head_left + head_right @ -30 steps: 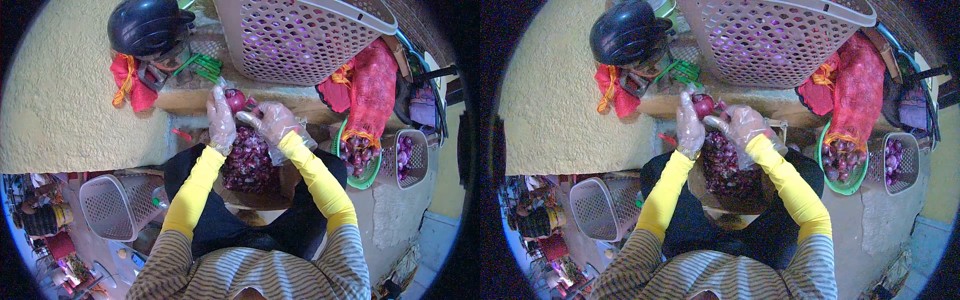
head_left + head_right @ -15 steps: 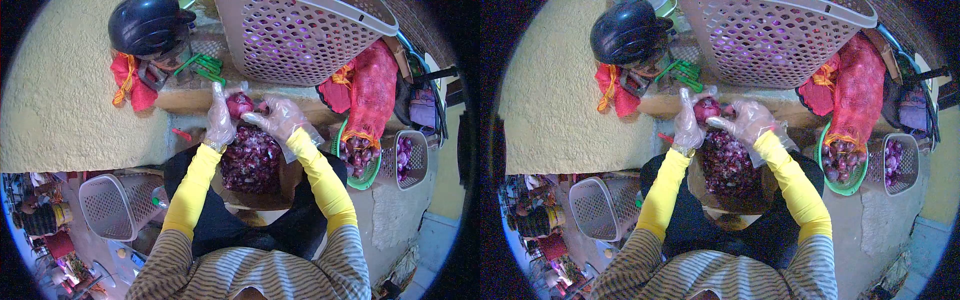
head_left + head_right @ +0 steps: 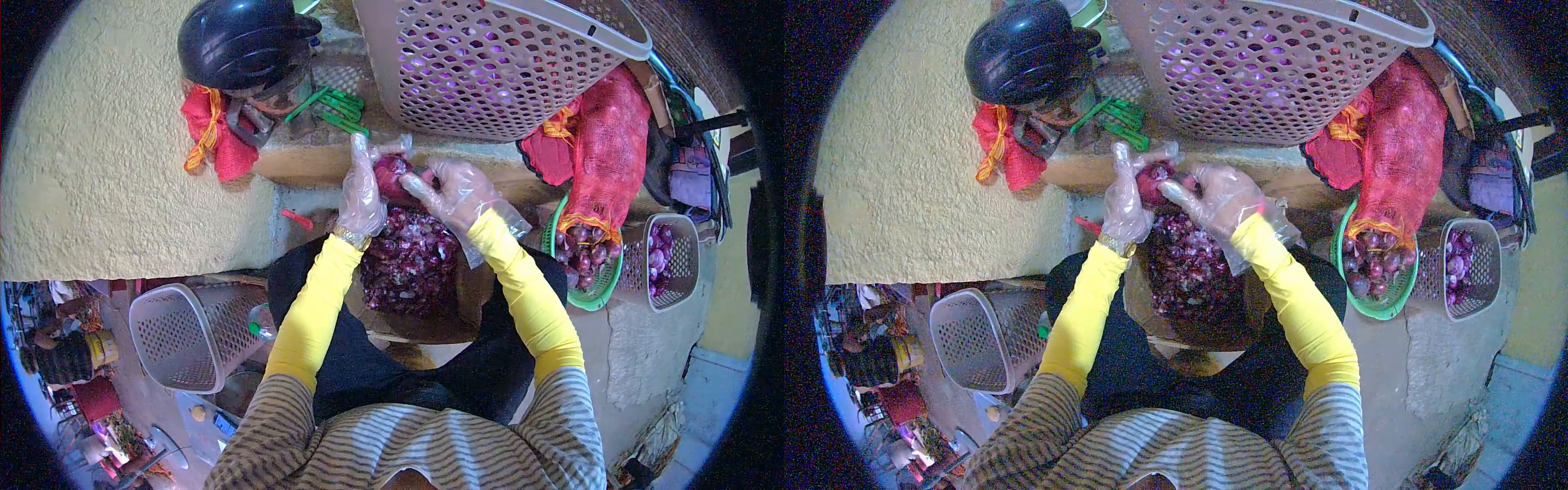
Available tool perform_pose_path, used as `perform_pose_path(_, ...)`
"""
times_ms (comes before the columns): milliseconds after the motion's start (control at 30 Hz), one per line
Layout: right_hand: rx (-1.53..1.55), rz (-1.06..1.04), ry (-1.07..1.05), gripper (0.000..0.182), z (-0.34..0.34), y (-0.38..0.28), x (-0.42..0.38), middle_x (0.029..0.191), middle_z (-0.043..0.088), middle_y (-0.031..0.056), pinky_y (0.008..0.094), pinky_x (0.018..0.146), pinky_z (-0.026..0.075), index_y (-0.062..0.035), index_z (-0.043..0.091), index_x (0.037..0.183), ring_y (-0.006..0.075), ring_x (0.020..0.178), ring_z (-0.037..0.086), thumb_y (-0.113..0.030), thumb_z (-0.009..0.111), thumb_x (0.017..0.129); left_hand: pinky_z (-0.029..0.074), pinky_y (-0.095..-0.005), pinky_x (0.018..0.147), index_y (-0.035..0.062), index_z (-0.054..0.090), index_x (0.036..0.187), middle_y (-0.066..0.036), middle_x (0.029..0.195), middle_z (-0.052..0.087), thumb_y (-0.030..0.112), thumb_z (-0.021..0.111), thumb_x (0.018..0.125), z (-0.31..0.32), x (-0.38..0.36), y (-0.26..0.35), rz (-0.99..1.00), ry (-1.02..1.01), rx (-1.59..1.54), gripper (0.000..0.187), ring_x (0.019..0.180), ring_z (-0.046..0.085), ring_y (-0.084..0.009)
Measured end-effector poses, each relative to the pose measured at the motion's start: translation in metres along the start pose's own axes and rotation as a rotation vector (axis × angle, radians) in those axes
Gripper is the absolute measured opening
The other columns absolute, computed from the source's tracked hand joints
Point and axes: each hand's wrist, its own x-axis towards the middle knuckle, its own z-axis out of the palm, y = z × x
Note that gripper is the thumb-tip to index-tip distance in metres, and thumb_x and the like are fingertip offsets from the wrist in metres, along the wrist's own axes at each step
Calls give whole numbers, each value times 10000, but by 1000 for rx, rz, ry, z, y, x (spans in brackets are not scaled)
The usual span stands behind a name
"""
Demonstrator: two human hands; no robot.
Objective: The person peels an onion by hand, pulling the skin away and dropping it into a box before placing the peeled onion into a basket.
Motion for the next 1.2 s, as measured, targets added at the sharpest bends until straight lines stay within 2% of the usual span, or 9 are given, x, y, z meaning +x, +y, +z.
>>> perform_pose_path(233, 20, -42, -103, 588, 2, 5, 4, 802, 700, 221, 508, 744, 534, -80, 757, 875, 417, 786, 688, -633, 564, 938, 490, -376, 1033, 1, 698, 1109, -143, 1077, 701, 697, 212, 1030, 3, -4, 7, -15, -24, 8, 852, 1054, 654, -229)
perform_pose_path(333, 6, -69, -137, 590, 5, 8, 5, 788, 700, 212, 503, 742, 538, -87, 759, 852, 410, 773, 690, -636, 561, 937, 535, -377, 971, 7, 580, 1321, -140, 1061, 704, 565, 378, 1067, 1, -14, 4, -159, -36, -201, 645, 1010, 672, -226)
perform_pose_path(367, -28, -90, -134, 591, 5, 9, 5, 778, 699, 207, 499, 741, 541, -90, 757, 833, 405, 765, 691, -639, 563, 934, 556, -379, 940, 28, 447, 1424, -144, 1065, 704, 465, 478, 1055, -5, -15, -7, 26, -127, -223, 573, 1009, 679, -230)
perform_pose_path(433, -14, -131, -123, 591, 5, 9, 3, 776, 698, 203, 497, 737, 542, -93, 753, 821, 402, 761, 690, -643, 567, 929, 577, -381, 909, 48, 315, 1527, -148, 1070, 705, 365, 577, 1043, -11, -13, -13, 211, -217, -244, 634, 1009, 686, -234)
perform_pose_path(533, -17, -183, -145, 590, 7, 8, 3, 773, 697, 194, 496, 728, 543, -99, 745, 803, 397, 750, 687, -653, 576, 916, 598, -379, 878, 105, 60, 1591, -160, 1071, 705, 178, 706, 968, -8, -12, 1, -91, -121, -287, 901, 1007, 695, -249)
perform_pose_path(667, -123, -225, -175, 586, 7, 6, 1, 777, 699, 180, 498, 711, 542, -106, 738, 806, 385, 737, 688, -664, 585, 901, 573, -444, 953, 34, 387, 1481, -196, 1139, 696, 518, 538, 1010, -9, -7, 4, -146, 4, -251, 692, 1046, 693, -300)
perform_pose_path(733, -160, -237, -184, 579, 7, 1, -2, 780, 702, 172, 496, 707, 544, -113, 740, 811, 376, 737, 693, -665, 587, 899, 562, -467, 972, 14, 494, 1419, -207, 1169, 691, 632, 444, 1015, -22, 2, -7, -236, 2, -298, 740, 1055, 692, -317)
perform_pose_path(800, -197, -249, -192, 572, 6, -3, -5, 782, 706, 164, 494, 704, 546, -120, 741, 817, 367, 737, 698, -666, 589, 897, 539, -503, 1003, 1, 618, 1289, -225, 1211, 679, 773, 266, 974, -33, 6, -19, -84, -24, 7, 904, 1075, 684, -354)
perform_pose_path(1200, -222, -324, -347, 523, 5, -3, -12, 773, 713, 117, 478, 673, 548, -199, 759, 809, 340, 715, 704, -695, 604, 870, 518, -549, 1005, 62, 491, 1427, -249, 1347, 596, 781, 307, 960, -22, 0, -13, -279, -9, -368, 876, 1123, 645, -405)
